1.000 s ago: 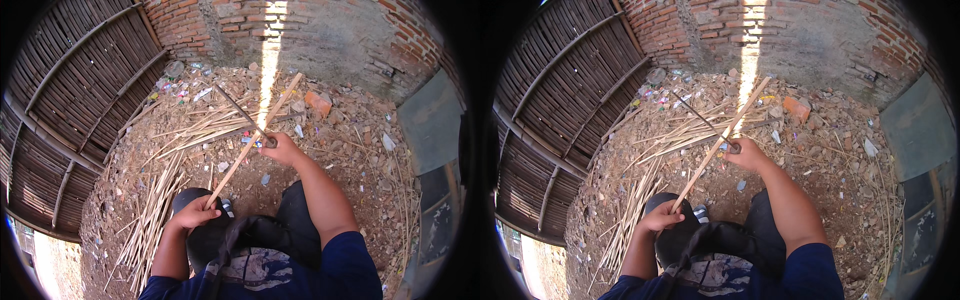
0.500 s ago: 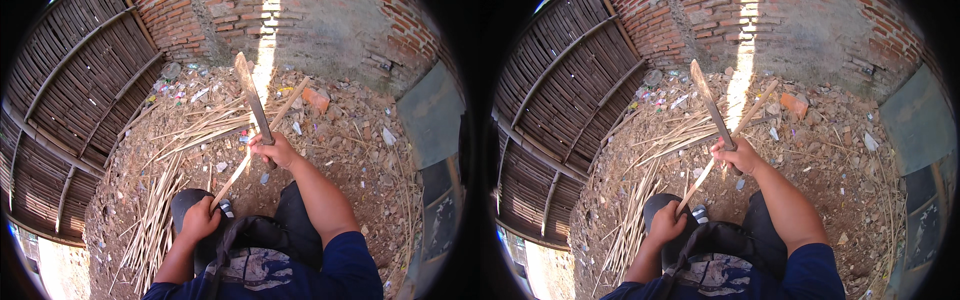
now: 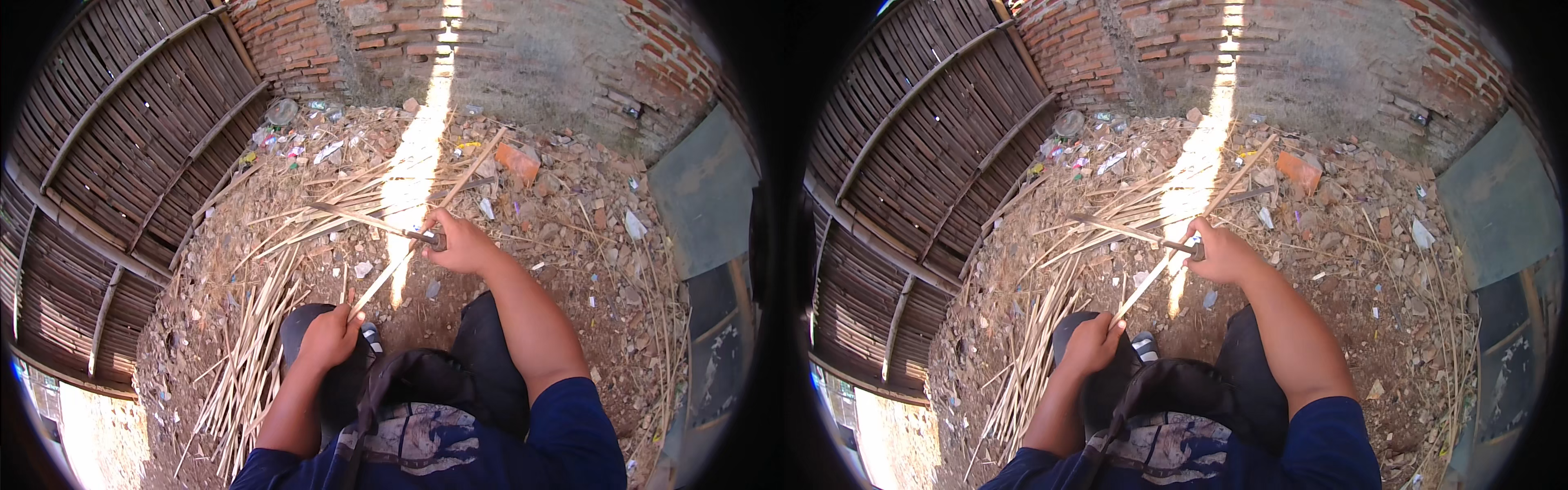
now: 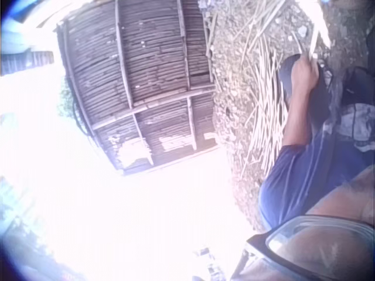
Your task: The person scrapes thin bamboo strips with a large knife and then gathers them while kneeling on the ground.
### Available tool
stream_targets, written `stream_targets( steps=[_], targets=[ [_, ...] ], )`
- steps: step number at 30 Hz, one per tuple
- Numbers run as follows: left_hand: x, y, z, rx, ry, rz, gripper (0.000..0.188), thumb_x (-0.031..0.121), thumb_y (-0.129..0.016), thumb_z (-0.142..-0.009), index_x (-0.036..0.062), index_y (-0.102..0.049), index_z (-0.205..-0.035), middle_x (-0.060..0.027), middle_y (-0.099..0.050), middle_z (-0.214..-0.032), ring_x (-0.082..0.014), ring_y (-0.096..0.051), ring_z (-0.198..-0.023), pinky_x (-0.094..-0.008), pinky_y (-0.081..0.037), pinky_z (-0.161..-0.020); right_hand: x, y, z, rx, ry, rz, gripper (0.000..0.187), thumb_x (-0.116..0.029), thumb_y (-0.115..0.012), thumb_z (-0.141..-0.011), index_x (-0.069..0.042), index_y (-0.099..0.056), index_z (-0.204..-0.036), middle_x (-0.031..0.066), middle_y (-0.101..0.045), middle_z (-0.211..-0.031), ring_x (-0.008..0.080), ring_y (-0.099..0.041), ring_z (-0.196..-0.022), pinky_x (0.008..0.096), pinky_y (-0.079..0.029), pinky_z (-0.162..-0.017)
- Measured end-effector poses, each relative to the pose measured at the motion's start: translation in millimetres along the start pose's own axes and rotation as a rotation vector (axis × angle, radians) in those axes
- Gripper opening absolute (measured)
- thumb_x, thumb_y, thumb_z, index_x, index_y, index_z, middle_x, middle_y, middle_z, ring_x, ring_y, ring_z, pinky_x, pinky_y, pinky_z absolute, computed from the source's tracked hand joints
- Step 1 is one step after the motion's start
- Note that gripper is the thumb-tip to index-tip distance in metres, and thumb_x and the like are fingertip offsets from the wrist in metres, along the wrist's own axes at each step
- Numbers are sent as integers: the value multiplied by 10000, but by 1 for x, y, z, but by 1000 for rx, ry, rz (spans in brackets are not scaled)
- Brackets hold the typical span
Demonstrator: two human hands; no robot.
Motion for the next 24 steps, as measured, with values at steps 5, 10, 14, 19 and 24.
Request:
stream_targets(
  steps=[5,10,14,19,24],
  targets=[
    [4,-5,-15,-42,8,100,455,433,-565,-994,-8,-612,-895,-273,-645,-800,-484,-633,-837,-520,-483,-734,0,-16,-7,-35,72,180,398,-338,-781,-783,-97,-610,-1049,171,-685,-839,390,-673,-842,474,-517,-727],
    [-5,2,-15,-142,-7,206,510,486,-593,-973,-18,-624,-904,-235,-649,-769,-439,-657,-785,-476,-500,-717,31,-7,-16,23,-82,196,360,-356,-761,-787,-50,-703,-967,207,-696,-889,381,-686,-880,464,-536,-772],
    [-12,1,-18,-146,6,307,419,411,-675,-953,8,-595,-868,-84,-590,-699,-177,-557,-678,-358,-467,-639,18,-10,-14,13,-104,153,374,-365,-747,-800,-40,-700,-981,215,-694,-888,389,-686,-869,472,-537,-779],
    [-14,1,0,-77,34,465,385,351,-739,-924,42,-543,-801,-14,-530,-672,-99,-477,-653,-302,-429,-591,-10,-23,-6,-121,126,243,366,-352,-748,-806,-24,-677,-952,206,-685,-842,380,-684,-835,464,-536,-744],
    [-11,-1,4,-94,18,347,439,416,-736,-902,25,-559,-812,-106,-591,-669,-219,-585,-629,-374,-477,-615,22,-13,-19,-40,-12,101,400,-346,-777,-789,-15,-682,-991,201,-691,-847,370,-682,-817,443,-534,-732]
  ],
)
Point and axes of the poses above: each hand's wrist, its own z-axis away from the middle knuckle, its own y-axis out of the back of the hand, x = y × z, the point moved 1 cm from there along -z, towards the middle knuckle
